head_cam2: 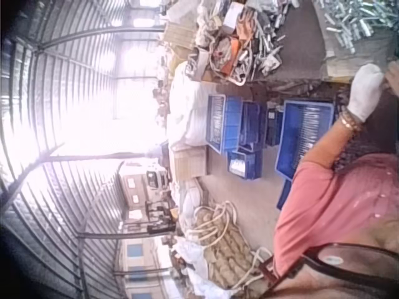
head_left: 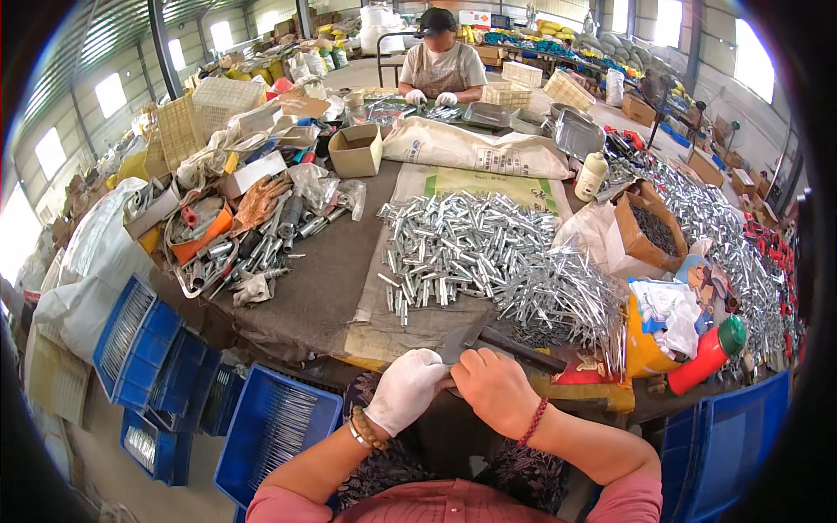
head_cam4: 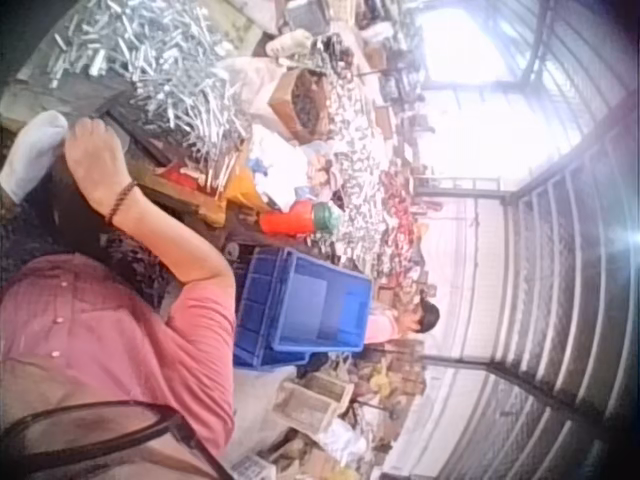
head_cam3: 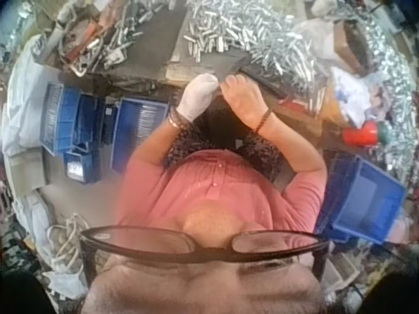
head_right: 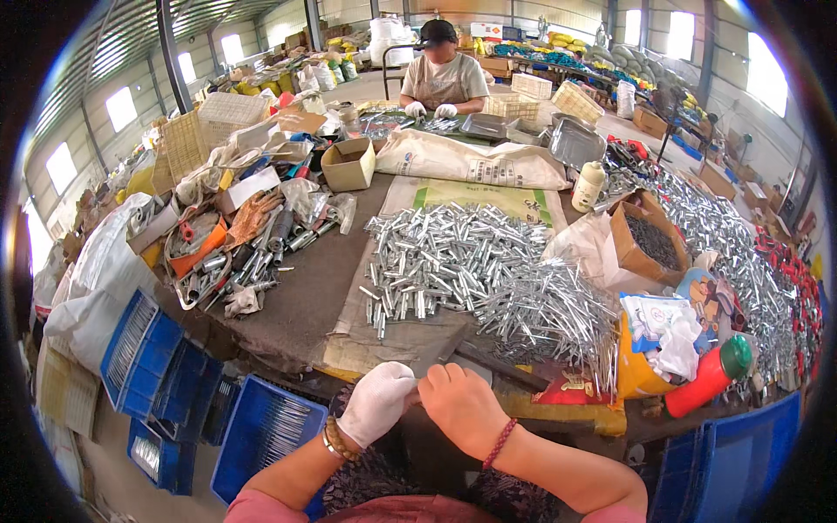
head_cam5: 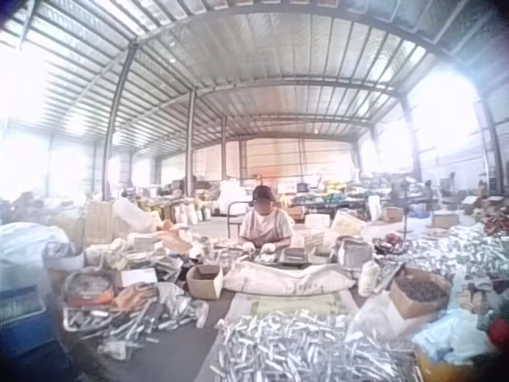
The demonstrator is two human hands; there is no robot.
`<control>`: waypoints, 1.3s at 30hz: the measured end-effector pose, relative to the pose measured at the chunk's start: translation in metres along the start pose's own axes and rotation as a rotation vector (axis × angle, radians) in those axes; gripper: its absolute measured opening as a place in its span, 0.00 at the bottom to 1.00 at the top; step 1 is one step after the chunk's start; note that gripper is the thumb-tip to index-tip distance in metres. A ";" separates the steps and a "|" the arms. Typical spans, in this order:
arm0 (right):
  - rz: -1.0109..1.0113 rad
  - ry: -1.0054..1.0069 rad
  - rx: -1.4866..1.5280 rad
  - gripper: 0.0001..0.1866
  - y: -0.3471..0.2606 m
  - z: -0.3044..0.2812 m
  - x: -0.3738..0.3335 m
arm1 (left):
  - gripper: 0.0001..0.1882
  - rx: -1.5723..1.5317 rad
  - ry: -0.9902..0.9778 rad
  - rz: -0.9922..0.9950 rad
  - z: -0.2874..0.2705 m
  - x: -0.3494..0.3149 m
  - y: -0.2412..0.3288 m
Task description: The person assembles small metal components by hand, using a hammer and a jig.
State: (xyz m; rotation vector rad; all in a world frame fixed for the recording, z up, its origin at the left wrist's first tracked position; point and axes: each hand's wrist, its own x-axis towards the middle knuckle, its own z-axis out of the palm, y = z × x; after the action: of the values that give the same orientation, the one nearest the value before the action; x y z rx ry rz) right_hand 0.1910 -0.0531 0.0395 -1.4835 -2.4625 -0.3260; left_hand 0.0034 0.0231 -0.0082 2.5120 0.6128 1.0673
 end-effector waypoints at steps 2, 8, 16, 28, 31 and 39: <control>0.024 0.041 0.070 0.05 0.005 0.000 -0.005 | 0.10 -0.016 -0.001 0.002 -0.001 0.000 0.000; 0.294 0.166 0.141 0.20 0.022 -0.023 -0.026 | 0.08 -0.030 0.003 -0.044 0.000 -0.012 0.005; 0.370 0.116 0.088 0.19 0.051 0.004 -0.040 | 0.06 -0.029 -0.036 -0.103 -0.005 -0.006 0.009; 0.330 0.207 0.329 0.28 0.017 -0.041 -0.066 | 0.10 -0.016 -0.070 -0.112 -0.002 -0.006 0.000; 0.263 0.176 0.292 0.32 0.009 -0.041 -0.071 | 0.09 -0.051 -0.062 -0.106 -0.002 -0.008 0.002; 0.294 0.264 0.355 0.33 0.001 -0.036 -0.068 | 0.08 -0.077 -0.069 -0.097 -0.005 -0.005 0.003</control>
State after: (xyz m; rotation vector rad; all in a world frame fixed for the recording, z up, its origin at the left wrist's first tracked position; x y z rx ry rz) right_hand 0.2261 -0.1204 0.0514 -1.5059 -1.9422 -0.0216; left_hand -0.0025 0.0184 -0.0062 2.4165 0.6544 0.9469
